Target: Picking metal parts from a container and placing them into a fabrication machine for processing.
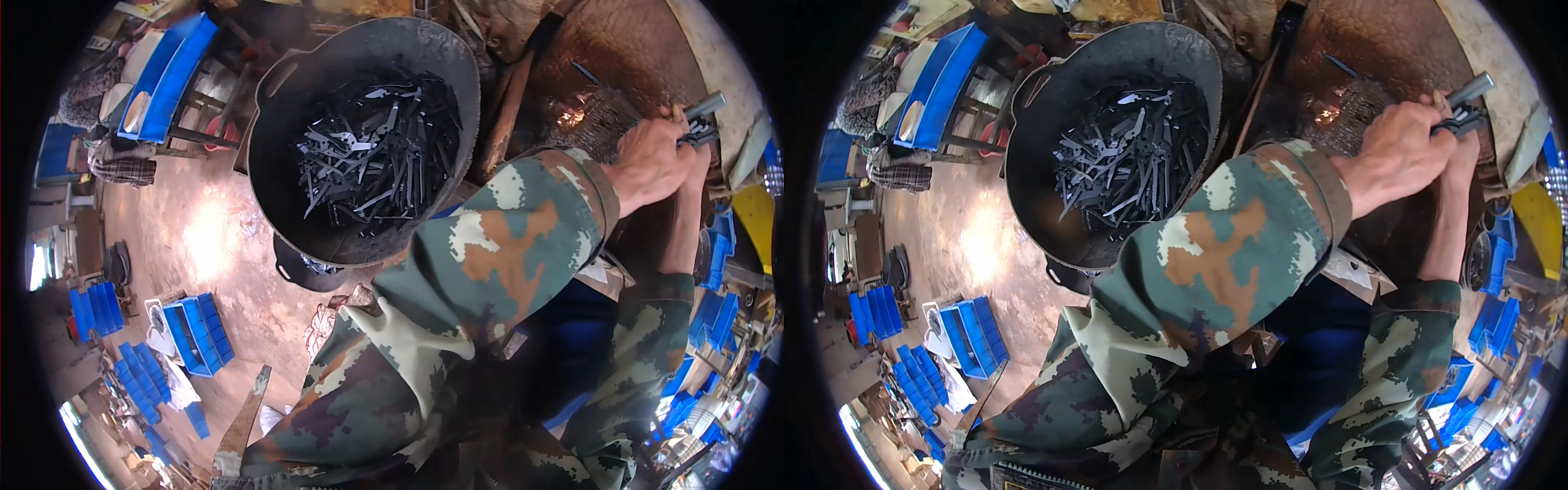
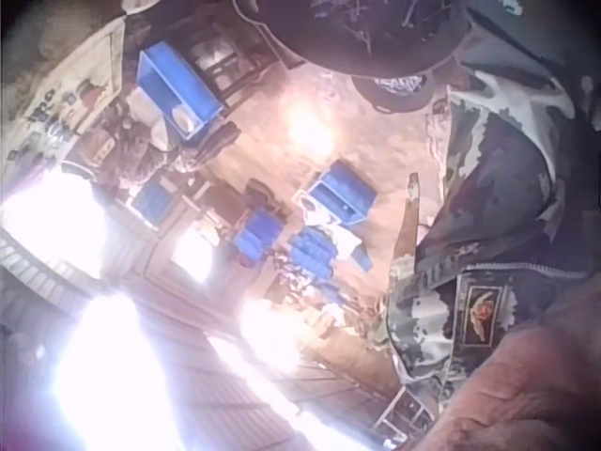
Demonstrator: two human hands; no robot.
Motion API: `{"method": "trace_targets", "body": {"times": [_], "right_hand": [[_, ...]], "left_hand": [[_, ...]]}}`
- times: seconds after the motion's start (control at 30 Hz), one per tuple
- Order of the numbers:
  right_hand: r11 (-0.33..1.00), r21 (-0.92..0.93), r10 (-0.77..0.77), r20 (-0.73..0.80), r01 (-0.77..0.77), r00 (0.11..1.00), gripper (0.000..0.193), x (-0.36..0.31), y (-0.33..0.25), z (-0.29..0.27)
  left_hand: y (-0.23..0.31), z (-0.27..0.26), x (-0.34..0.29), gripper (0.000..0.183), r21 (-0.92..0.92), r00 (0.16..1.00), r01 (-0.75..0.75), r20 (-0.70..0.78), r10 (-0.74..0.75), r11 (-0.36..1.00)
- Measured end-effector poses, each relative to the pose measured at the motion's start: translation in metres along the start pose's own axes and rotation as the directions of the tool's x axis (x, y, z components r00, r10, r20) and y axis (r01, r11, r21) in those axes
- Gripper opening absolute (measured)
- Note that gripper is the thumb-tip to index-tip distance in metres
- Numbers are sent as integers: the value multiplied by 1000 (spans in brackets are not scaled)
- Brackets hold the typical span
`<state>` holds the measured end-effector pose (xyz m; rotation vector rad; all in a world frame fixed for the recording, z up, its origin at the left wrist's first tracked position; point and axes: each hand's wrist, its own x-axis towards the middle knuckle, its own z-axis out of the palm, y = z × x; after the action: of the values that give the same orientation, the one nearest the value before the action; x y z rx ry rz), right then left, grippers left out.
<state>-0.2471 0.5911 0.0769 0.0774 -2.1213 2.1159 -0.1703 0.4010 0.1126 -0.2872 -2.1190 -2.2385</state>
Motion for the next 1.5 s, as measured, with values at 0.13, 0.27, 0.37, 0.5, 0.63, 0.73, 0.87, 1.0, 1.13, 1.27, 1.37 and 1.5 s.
{"method": "trace_targets", "body": {"times": [0.13,0.27,0.37,0.5,0.63,0.73,0.87,1.0,1.13,1.27,1.37,1.5], "right_hand": [[999,-36,-39,-56,37,998,28,-1,-9,23],[996,-88,-43,-95,34,995,28,-4,-8,38],[993,-116,-42,-122,28,992,26,-5,-17,37],[997,-81,-7,-144,-5,990,22,-4,-12,26],[990,-133,25,-187,-50,982,21,-35,-22,52],[975,-121,174,-106,-187,979,20,-84,-57,56],[932,-280,256,53,-232,965,23,-140,-83,46],[917,-391,197,278,-76,940,29,-184,-68,56],[703,-605,-65,468,373,881,34,-217,-52,43],[622,-710,65,468,331,881,37,-237,-44,54],[705,-605,2,523,370,853,36,-225,-34,23],[868,-408,391,215,-282,895,21,-204,-66,33]], "left_hand": [[5,-8,0,31,54,1000,21,19,-22,998],[3,-13,-2,31,111,1000,-5,-14,6,994],[11,-11,-4,30,125,1000,-14,-19,17,992],[20,-11,-8,27,163,989,-140,-13,144,977],[16,-30,-7,28,200,991,-118,-43,129,973],[9,-37,-2,28,214,994,-83,-48,95,973],[-6,-43,4,26,235,990,-140,26,138,962],[-29,-72,8,32,454,989,-141,103,105,880],[-28,-61,9,30,610,979,-49,186,-82,790],[-44,-77,7,31,753,954,-72,242,-175,654],[-35,-59,6,34,845,900,-109,308,-309,524],[-63,-80,13,33,796,893,-195,386,-232,573]]}}
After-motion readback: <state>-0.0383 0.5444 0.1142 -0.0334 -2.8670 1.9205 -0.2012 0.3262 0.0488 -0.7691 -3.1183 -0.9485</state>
